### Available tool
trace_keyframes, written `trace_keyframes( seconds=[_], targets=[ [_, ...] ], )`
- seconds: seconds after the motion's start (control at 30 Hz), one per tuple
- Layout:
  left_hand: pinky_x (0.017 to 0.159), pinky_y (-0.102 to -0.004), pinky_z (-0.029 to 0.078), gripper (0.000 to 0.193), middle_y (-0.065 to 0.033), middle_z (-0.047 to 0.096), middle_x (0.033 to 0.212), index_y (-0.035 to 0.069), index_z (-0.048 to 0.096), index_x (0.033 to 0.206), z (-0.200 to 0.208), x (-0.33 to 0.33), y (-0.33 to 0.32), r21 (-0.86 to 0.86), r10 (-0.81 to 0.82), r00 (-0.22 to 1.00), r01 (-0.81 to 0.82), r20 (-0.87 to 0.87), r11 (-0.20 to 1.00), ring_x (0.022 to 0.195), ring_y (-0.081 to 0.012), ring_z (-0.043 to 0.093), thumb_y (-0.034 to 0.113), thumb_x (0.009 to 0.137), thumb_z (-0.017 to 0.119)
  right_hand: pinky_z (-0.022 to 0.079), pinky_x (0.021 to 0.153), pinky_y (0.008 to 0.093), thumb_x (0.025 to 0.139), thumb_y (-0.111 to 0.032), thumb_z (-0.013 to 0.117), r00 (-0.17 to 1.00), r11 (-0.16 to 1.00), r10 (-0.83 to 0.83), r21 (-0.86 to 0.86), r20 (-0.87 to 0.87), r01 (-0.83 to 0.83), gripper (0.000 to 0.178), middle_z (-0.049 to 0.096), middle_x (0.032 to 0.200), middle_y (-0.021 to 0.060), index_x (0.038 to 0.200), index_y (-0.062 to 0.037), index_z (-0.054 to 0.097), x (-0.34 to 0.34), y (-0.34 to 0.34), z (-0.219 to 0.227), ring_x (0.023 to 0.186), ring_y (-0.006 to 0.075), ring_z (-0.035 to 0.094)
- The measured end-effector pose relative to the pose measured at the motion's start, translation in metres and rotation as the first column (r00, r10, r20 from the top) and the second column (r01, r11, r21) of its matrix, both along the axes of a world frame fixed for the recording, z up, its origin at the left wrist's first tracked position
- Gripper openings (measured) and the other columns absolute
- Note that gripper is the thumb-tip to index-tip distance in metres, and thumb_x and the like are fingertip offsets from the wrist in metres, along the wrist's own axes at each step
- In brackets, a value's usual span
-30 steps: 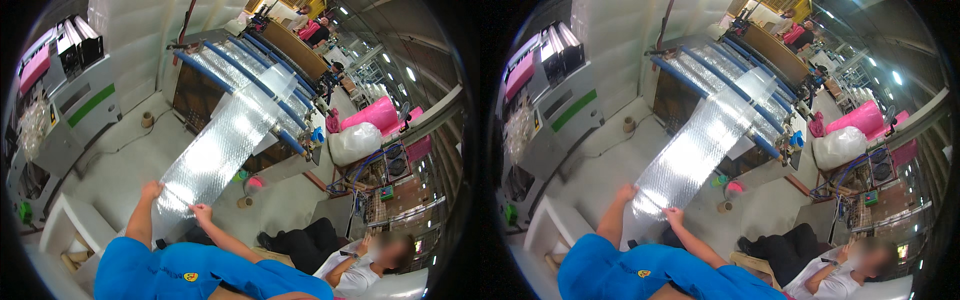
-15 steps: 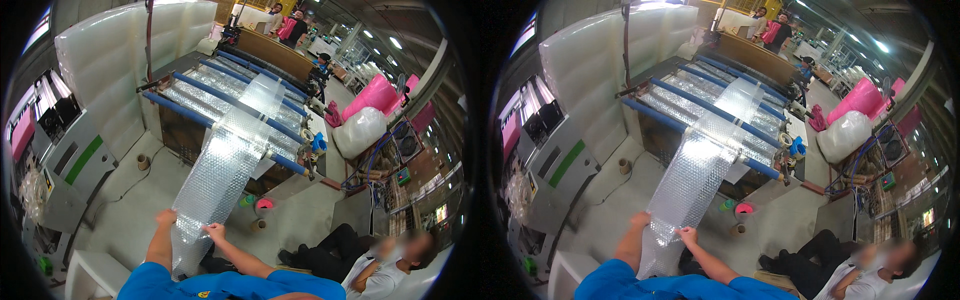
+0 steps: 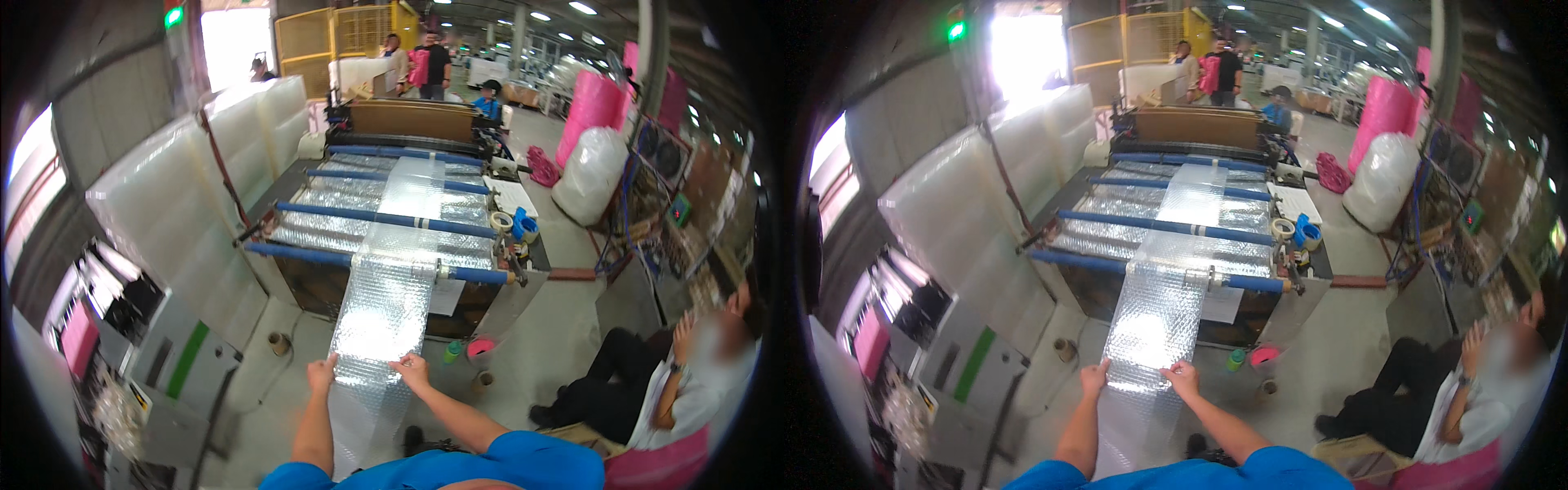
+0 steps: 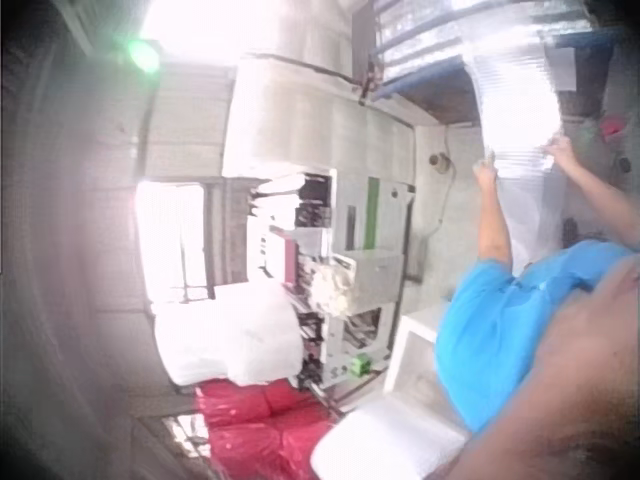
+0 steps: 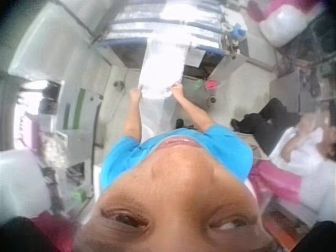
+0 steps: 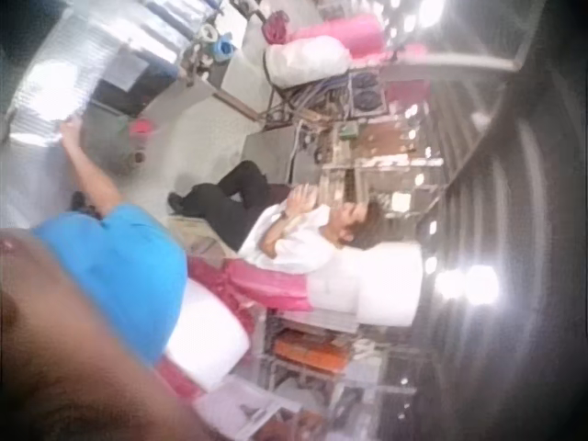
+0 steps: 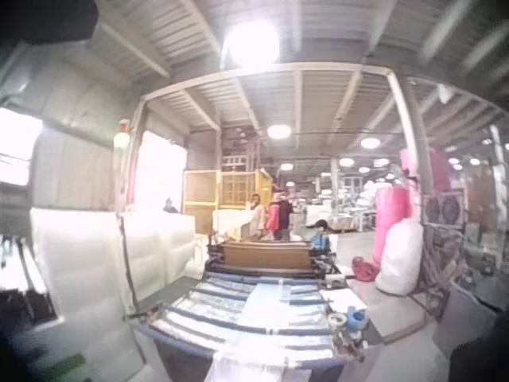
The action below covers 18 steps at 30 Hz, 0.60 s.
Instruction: The person pulls a sheet of bubble wrap from a roll on a conveyor machine and guides it with both hands. A second person sits nearby, also handling bubble wrap. The recorder maintains a steady view of the material as it moves through the rollers.
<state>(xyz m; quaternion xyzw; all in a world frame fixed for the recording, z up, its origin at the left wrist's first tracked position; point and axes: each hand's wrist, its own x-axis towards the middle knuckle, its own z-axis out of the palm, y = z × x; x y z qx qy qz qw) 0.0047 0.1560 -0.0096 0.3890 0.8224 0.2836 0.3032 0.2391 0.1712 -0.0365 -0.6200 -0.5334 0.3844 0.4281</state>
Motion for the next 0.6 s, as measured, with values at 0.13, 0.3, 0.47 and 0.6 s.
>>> trace_keyframes(
  seconds=[0.13,0.3,0.47,0.6],
  targets=[
    [0.048,-0.0293,0.042,0.048,-0.0071,0.055,0.054,-0.004,0.058,0.060,-0.019,-0.011,-0.045,0.081,-0.016,0.992,0.006,0.123,0.997,0.046,-0.0140,0.049,0.042,0.053,0.074,0.039,0.045,0.0204,0.064,-0.015,0.070,0.948,0.994,0.105,0.060,-0.302,-0.091,0.021,0.053,0.065,0.0010,0.072,-0.0070,0.052,0.003,-0.028,0.018,0.051,0.0069,0.048],
    [0.060,-0.0310,0.045,0.077,-0.0153,0.058,0.076,-0.009,0.058,0.083,-0.069,-0.048,-0.092,-0.325,-0.308,0.934,0.353,0.181,0.878,0.065,-0.0212,0.055,0.057,0.046,0.070,0.043,0.049,0.0197,0.067,-0.006,0.066,0.872,0.939,0.230,-0.136,-0.433,-0.315,0.021,0.053,0.074,0.0010,0.084,-0.0080,0.054,0.012,-0.092,-0.013,0.063,0.0077,0.051],
    [0.070,-0.0317,0.045,0.080,-0.0170,0.057,0.087,-0.009,0.056,0.090,-0.046,-0.045,-0.138,-0.300,-0.466,0.880,0.470,0.089,0.830,0.080,-0.0227,0.056,0.058,0.049,0.068,0.044,0.055,0.0204,0.069,-0.005,0.064,0.798,0.921,0.121,-0.234,-0.591,-0.312,0.028,0.055,0.076,0.0019,0.095,-0.0088,0.055,-0.001,-0.169,-0.010,0.070,0.0085,0.053],
    [0.076,-0.0319,0.043,0.085,-0.0208,0.057,0.094,-0.011,0.053,0.096,-0.047,-0.050,-0.174,-0.229,-0.316,0.927,0.358,0.201,0.905,0.088,-0.0269,0.056,0.057,0.047,0.069,0.044,0.062,0.0202,0.072,-0.006,0.062,0.713,0.894,0.250,-0.127,-0.655,-0.430,0.027,0.057,0.078,0.0033,0.098,-0.0045,0.054,-0.003,-0.183,-0.013,0.070,0.0086,0.053]
  ],
)
